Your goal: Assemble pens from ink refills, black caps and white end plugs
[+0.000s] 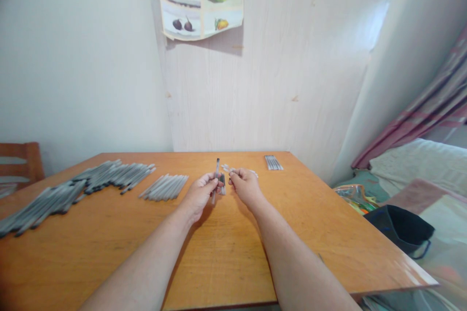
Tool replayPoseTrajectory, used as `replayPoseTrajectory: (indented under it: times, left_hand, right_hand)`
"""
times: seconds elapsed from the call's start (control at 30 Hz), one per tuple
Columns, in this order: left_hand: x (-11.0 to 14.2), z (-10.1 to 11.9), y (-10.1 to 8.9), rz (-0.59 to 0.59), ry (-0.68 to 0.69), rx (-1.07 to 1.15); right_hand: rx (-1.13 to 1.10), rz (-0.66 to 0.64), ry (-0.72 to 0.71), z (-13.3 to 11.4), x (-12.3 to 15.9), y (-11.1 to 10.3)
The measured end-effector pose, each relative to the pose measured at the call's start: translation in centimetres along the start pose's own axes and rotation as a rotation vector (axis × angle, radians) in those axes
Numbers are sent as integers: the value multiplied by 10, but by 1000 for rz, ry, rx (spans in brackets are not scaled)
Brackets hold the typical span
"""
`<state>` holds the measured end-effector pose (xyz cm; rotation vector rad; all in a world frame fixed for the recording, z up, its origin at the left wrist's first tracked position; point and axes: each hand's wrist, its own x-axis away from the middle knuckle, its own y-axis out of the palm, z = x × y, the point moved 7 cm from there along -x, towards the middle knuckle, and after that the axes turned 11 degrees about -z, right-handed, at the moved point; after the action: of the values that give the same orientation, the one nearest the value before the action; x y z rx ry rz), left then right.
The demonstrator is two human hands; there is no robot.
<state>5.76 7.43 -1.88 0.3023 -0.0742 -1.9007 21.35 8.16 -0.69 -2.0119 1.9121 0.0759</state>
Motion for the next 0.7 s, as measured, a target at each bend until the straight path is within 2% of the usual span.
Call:
replayPoseTrajectory:
  times: [0.5,0.7]
  left_hand:
    - [1,2,0,0,-33,-4]
    - [-5,-1,-1,-6,49,-73]
  right_hand:
    - [43,-57,-25,-7,3,8]
    - [29,2,-18,-7,3,2]
